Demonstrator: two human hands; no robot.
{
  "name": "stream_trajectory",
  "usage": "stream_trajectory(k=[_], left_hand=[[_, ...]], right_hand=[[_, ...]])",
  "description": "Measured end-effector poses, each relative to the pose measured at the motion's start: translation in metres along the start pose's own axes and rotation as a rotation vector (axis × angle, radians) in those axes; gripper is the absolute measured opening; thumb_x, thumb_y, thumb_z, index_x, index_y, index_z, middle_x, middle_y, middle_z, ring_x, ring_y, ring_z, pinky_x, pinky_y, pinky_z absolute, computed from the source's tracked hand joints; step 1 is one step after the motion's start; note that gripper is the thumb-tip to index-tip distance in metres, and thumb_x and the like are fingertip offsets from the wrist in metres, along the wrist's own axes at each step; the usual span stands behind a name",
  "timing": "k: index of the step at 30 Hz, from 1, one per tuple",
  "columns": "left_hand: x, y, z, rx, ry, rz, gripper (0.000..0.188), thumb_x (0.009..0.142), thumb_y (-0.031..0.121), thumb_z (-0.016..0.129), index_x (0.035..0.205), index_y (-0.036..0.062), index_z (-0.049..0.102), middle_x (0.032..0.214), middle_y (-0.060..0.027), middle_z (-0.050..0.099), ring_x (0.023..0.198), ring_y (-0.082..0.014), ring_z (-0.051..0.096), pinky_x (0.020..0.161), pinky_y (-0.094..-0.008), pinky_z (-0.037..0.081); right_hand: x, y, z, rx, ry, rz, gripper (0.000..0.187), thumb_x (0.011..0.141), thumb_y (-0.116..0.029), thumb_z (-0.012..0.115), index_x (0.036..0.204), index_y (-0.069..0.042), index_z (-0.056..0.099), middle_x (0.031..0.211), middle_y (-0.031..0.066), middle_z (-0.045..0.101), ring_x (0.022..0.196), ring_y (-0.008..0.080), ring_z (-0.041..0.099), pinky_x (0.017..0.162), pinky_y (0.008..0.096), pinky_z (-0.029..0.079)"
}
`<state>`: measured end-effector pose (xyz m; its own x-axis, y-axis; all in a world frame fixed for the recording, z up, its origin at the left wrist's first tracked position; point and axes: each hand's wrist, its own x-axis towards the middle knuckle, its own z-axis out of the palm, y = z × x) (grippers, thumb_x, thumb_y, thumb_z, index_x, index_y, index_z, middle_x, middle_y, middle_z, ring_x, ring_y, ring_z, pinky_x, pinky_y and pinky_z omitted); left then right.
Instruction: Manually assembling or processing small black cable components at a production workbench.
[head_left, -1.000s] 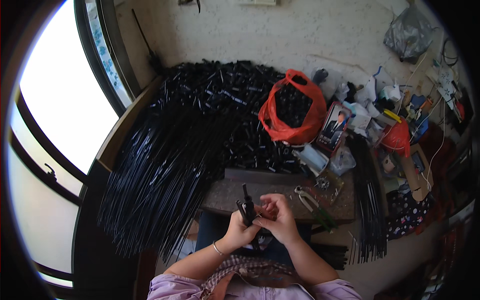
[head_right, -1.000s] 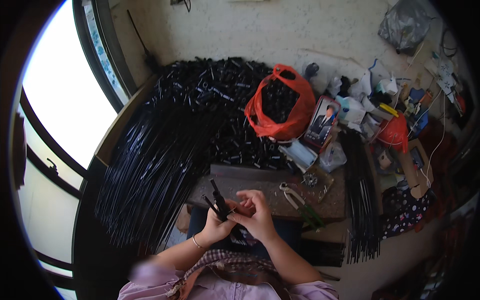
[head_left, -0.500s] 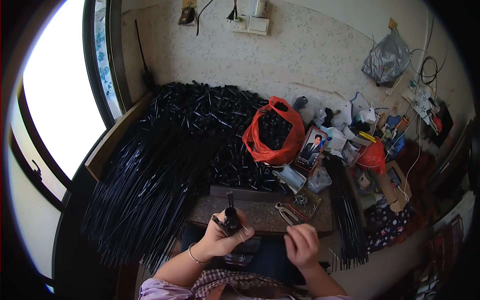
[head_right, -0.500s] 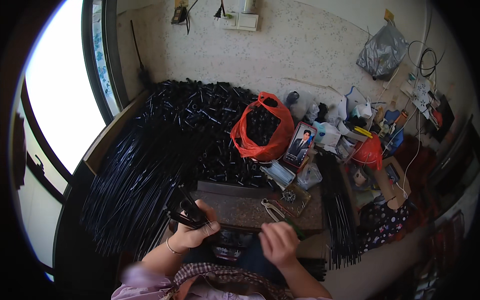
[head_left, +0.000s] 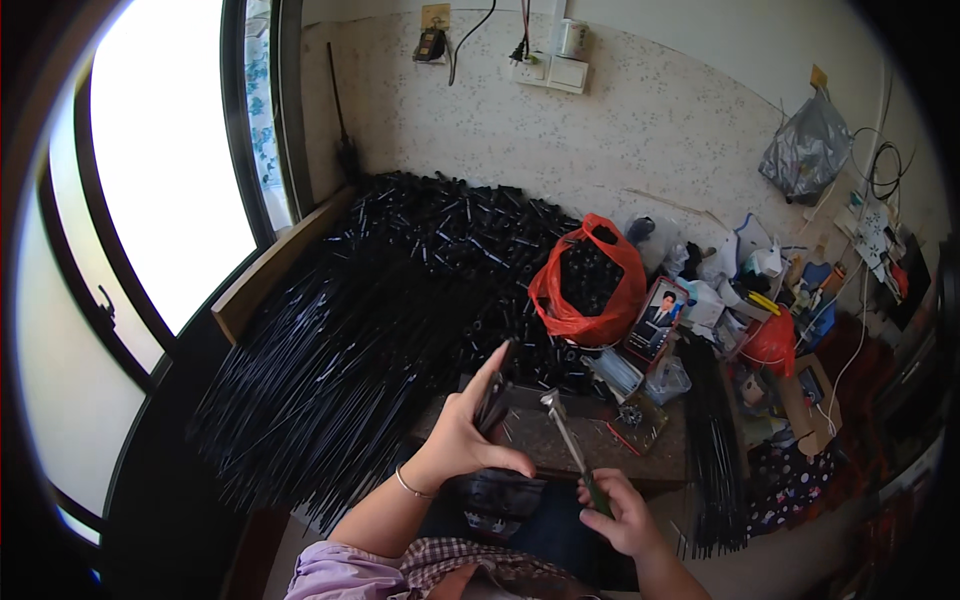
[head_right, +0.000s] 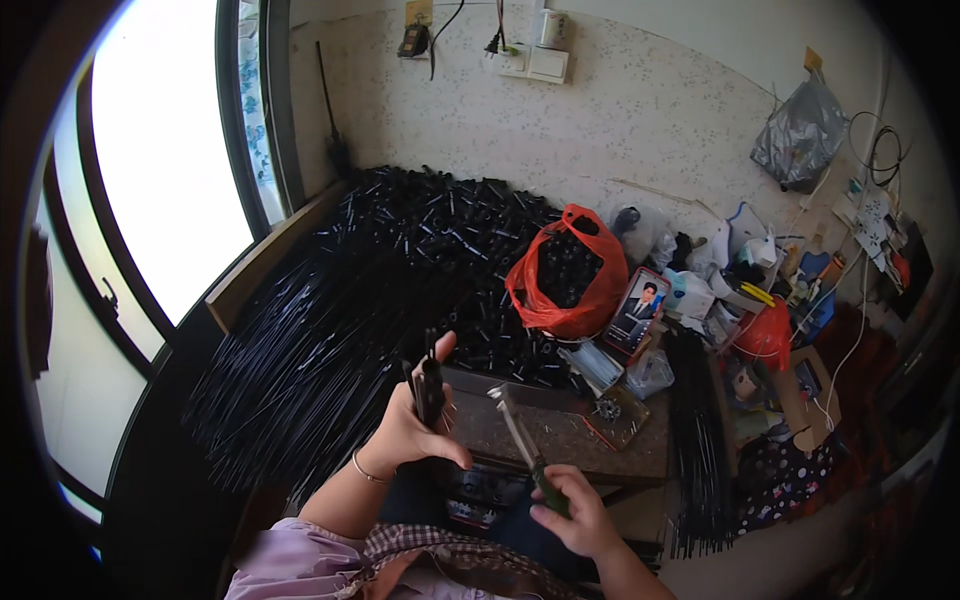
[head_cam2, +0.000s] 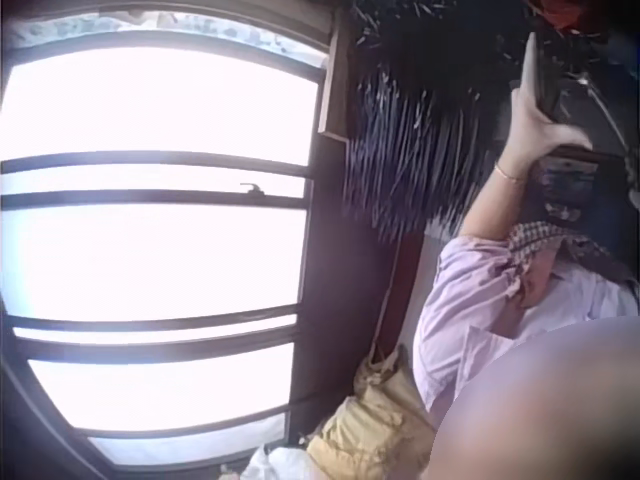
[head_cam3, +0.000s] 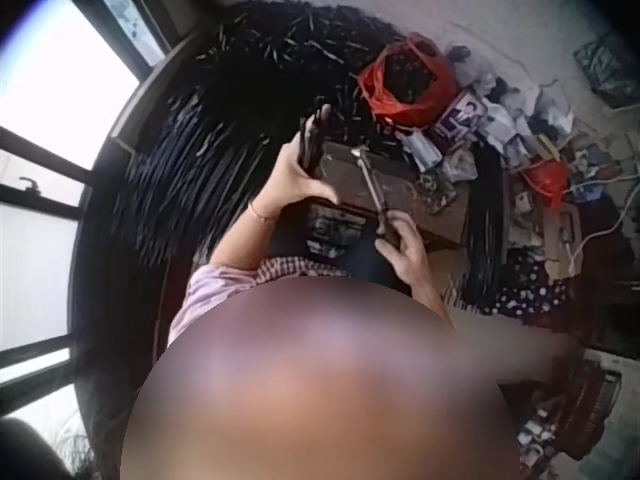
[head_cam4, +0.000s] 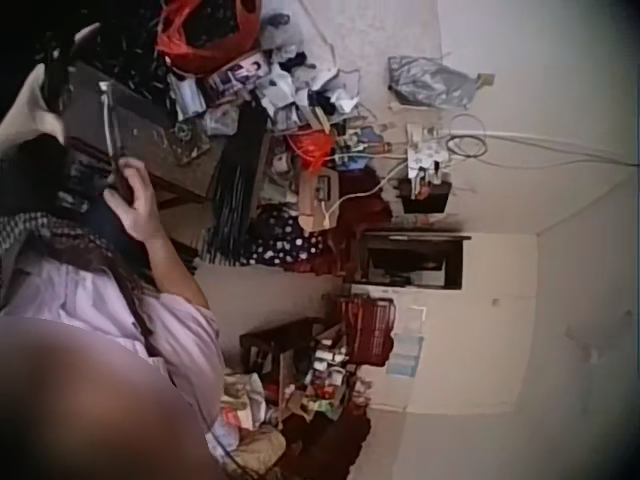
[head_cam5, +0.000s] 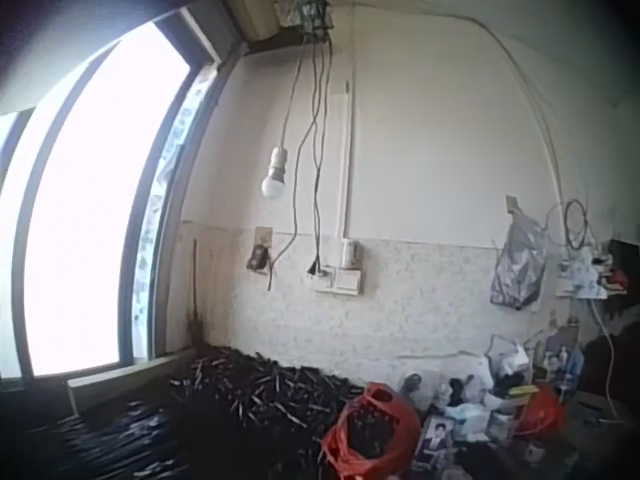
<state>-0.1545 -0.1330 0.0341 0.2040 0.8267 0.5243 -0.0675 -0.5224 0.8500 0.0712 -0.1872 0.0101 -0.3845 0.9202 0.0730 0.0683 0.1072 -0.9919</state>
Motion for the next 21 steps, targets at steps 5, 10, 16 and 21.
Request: stream_trajectory(k=[5,10,16,21], left_hand=[[-0.005,-0.001,-0.009,-0.013,0.105,0.046,0.104,0.036,0.036,0.076,0.118,0.0009,0.024,0.063,0.0046,0.051,0.050,-0.0007,0.039,0.048,-0.0110,0.030],[-0.004,0.006,-0.004,0.129,0.179,0.028,0.097,0.037,0.036,0.075,0.115,0.0008,0.030,0.073,0.0002,0.055,0.061,-0.0035,0.048,0.058,-0.0143,0.037],[-0.010,0.017,-0.006,-0.080,0.087,0.069,0.094,0.039,0.037,0.074,0.113,-0.0017,0.031,0.083,-0.0027,0.055,0.075,-0.0072,0.051,0.069,-0.0186,0.038],[0.000,0.015,-0.003,-0.080,-0.078,0.163,0.087,0.041,0.036,0.074,0.108,-0.0035,0.037,0.083,-0.0028,0.055,0.075,-0.0074,0.052,0.067,-0.0190,0.039]], right_hand=[[0.001,-0.043,0.010,-1.216,0.161,-0.672,0.015,0.051,-0.016,0.062,0.061,-0.008,0.053,0.088,0.0016,0.042,0.088,0.0276,0.038,0.073,0.0395,0.026],[0.006,-0.049,0.007,-1.407,0.205,-0.872,0.016,0.050,-0.013,0.061,0.061,-0.005,0.055,0.088,-0.0001,0.048,0.087,0.0279,0.041,0.069,0.0365,0.032],[0.000,-0.025,0.005,0.396,-0.364,0.168,0.026,0.070,-0.020,0.054,0.079,0.004,0.050,0.075,0.0183,0.052,0.056,0.0262,0.052,0.047,0.0266,0.042],[0.017,0.000,0.020,0.313,-0.671,0.354,0.023,0.071,-0.012,0.053,0.086,0.003,0.044,0.074,0.0122,0.053,0.053,0.0175,0.051,0.048,0.0243,0.040]])
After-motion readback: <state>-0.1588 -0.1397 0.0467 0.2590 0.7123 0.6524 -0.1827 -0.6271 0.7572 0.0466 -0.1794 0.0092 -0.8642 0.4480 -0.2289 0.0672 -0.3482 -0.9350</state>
